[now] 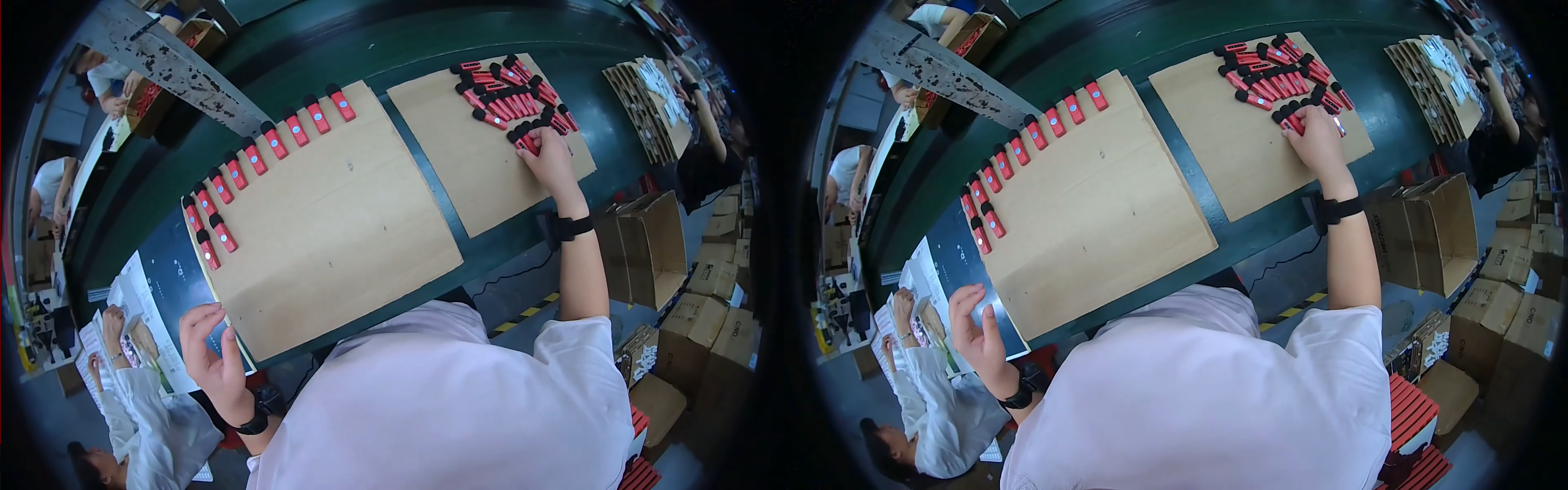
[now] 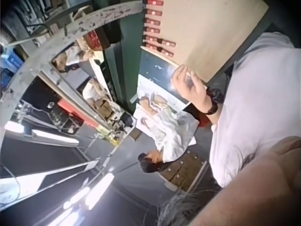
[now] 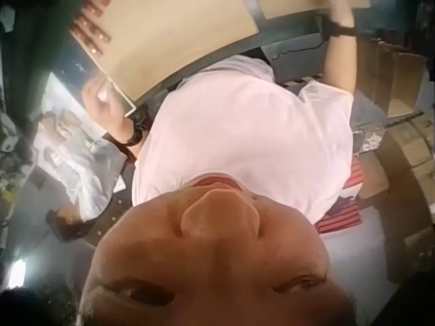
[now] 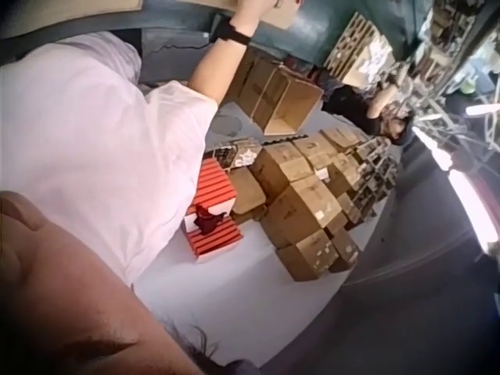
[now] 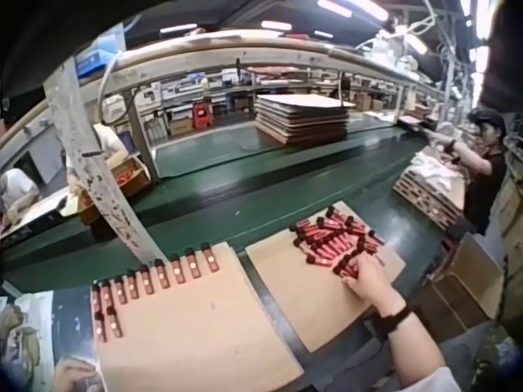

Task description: The person wipes a microphone with a cloth, applies a sticker to it, and fits a foam windscreen over the top. They then place the microphone onto a cardboard sheet and repeat the process with other microphones.

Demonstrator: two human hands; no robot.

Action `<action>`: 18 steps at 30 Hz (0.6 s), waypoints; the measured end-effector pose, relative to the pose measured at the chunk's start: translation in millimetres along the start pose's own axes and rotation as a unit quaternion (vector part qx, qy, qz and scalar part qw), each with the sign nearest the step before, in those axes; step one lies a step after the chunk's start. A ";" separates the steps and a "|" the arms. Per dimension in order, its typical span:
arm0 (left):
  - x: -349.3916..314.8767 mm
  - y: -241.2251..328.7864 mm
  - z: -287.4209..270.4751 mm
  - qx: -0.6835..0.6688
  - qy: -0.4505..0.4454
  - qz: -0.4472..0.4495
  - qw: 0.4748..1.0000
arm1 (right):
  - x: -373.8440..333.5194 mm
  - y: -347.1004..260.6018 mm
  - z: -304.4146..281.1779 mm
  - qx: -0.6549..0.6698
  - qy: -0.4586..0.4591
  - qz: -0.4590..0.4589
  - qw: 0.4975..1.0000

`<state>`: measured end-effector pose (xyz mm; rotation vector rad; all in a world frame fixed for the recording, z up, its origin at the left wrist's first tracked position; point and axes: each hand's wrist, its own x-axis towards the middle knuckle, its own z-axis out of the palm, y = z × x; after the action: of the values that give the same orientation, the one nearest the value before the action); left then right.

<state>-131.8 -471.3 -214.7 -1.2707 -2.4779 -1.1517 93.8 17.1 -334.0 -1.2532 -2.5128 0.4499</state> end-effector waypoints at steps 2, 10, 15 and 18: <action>-2.2 1.2 2.2 -0.018 0.021 -0.011 1.000 | -0.7 -2.9 2.3 0.006 -0.031 0.030 0.999; 5.2 8.8 10.0 -0.029 0.008 -0.012 0.999 | -4.9 -2.0 8.5 -0.060 0.014 -0.013 0.998; 8.3 12.1 13.8 -0.044 -0.009 -0.015 0.999 | -11.9 0.2 5.4 0.278 -0.022 0.007 0.960; 10.7 13.7 16.1 -0.048 0.001 -0.014 0.999 | -36.8 -45.5 -25.7 0.492 -0.132 0.044 0.859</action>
<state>-125.0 -448.7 -213.6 -1.2607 -2.4735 -1.2918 92.6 -35.0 -296.9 -0.8837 -1.8652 1.7376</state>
